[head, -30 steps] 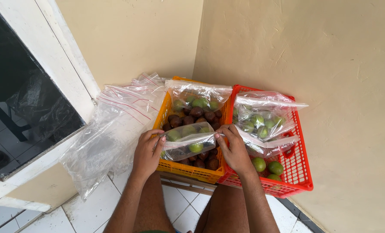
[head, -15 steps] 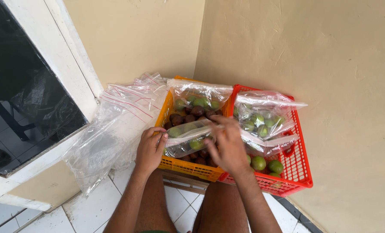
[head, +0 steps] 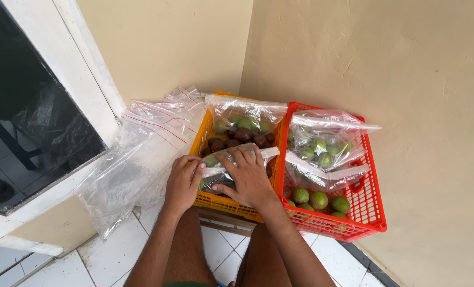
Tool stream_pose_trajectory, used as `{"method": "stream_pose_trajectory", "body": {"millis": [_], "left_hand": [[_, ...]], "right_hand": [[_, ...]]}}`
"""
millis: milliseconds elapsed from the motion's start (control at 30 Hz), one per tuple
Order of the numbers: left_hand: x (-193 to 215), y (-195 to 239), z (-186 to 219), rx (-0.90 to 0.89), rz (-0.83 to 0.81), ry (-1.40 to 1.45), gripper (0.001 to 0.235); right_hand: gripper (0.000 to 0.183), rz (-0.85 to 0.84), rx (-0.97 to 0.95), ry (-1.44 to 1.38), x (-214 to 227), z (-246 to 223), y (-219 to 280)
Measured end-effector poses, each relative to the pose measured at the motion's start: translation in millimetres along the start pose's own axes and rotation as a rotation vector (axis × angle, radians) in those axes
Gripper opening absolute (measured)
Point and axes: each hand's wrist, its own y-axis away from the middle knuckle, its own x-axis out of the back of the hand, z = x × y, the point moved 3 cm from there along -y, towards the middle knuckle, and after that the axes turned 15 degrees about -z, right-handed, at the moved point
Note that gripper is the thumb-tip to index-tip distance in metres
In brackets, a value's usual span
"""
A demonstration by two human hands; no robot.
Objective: The person packs brown and green fruits from two plastic crates into a clear zip-top bag. They open the bag, place several fruits inside, seal the bag, and set it aside.
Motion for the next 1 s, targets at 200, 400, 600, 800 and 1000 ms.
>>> {"method": "stream_pose_trajectory", "body": {"millis": [200, 400, 600, 800, 1000], "left_hand": [[-1.5, -0.2, -3.0, -0.03, 0.022, -0.015, 0.05], [-0.8, 0.8, -1.0, -0.048, 0.027, -0.024, 0.048], [-1.6, -0.1, -3.3, -0.056, 0.03, -0.016, 0.048], [-1.4, -0.9, -2.7, -0.055, 0.031, -0.009, 0.048], [-0.9, -1.5, -3.7, -0.058, 0.027, -0.011, 0.049]], "right_hand": [[0.076, 0.016, -0.016, -0.016, 2.7, -1.9, 0.9], [0.075, 0.006, -0.018, -0.029, 2.9, -2.8, 1.5], [0.075, -0.017, -0.02, -0.041, 5.0, -2.9, 1.4], [0.074, -0.033, -0.018, -0.039, 6.4, -3.2, 1.8], [0.073, -0.037, -0.019, -0.045, 8.3, -3.6, 2.2]]}}
